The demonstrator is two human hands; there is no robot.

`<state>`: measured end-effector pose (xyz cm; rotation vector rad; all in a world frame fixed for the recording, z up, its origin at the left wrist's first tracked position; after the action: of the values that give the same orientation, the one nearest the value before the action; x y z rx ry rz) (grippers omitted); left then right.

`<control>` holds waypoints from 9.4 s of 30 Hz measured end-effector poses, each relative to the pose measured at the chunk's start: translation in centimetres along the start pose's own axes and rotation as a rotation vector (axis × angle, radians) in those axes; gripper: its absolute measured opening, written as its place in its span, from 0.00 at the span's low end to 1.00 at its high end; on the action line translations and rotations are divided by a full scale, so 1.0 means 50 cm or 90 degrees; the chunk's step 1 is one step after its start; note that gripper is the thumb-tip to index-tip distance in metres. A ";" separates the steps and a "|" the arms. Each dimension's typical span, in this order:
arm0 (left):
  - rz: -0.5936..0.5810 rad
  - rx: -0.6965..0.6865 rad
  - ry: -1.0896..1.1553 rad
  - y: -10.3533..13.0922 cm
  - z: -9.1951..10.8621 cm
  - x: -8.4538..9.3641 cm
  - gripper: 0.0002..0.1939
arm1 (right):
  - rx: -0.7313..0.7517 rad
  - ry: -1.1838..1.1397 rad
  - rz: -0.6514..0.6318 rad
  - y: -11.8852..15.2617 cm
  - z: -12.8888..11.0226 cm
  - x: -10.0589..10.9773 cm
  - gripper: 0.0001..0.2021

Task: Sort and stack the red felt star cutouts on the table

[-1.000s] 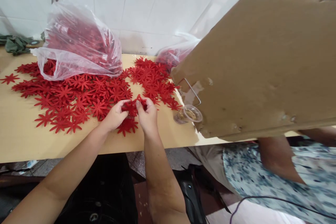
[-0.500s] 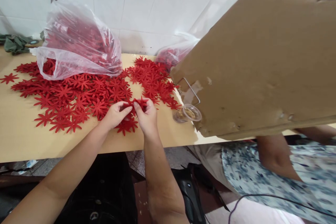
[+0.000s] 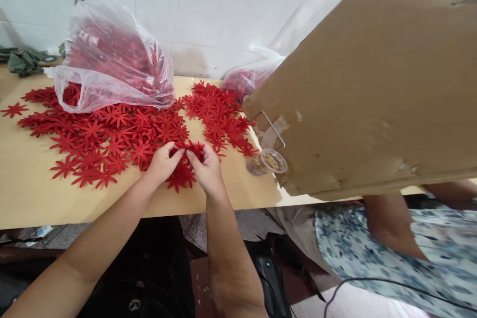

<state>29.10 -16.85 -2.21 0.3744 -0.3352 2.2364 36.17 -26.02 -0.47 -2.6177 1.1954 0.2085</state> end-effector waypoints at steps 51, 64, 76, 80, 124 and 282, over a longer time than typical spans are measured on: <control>0.040 -0.015 0.032 -0.002 0.002 0.007 0.05 | -0.055 -0.141 0.098 0.010 0.027 -0.005 0.15; 0.008 -0.024 -0.067 0.008 0.009 0.013 0.18 | -0.055 -0.133 0.035 0.007 0.027 -0.019 0.10; 0.061 -0.007 0.113 0.002 0.008 0.010 0.10 | -0.036 -0.110 0.142 -0.011 0.040 -0.014 0.15; 0.056 -0.020 0.097 0.005 0.015 0.011 0.11 | -0.039 -0.104 0.144 -0.012 0.044 -0.022 0.16; 0.119 0.018 0.018 -0.003 0.000 0.019 0.04 | -0.103 -0.128 0.062 -0.002 0.032 -0.027 0.18; 0.052 0.068 0.235 -0.008 -0.004 0.015 0.08 | -0.137 -0.097 0.072 -0.101 0.017 0.020 0.25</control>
<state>28.93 -16.01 -2.09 -0.0011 -0.0359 2.3520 40.60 -23.31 -0.63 -2.6555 1.3332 0.5784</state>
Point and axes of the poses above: each hand's wrist, its own y-axis away from the middle knuckle, its own x-axis out of the back of the hand, z = x × y, the point moved 3 cm from there along -y, towards the middle knuckle, and after that the axes turned 15 degrees about -y, right-handed, at the moved point
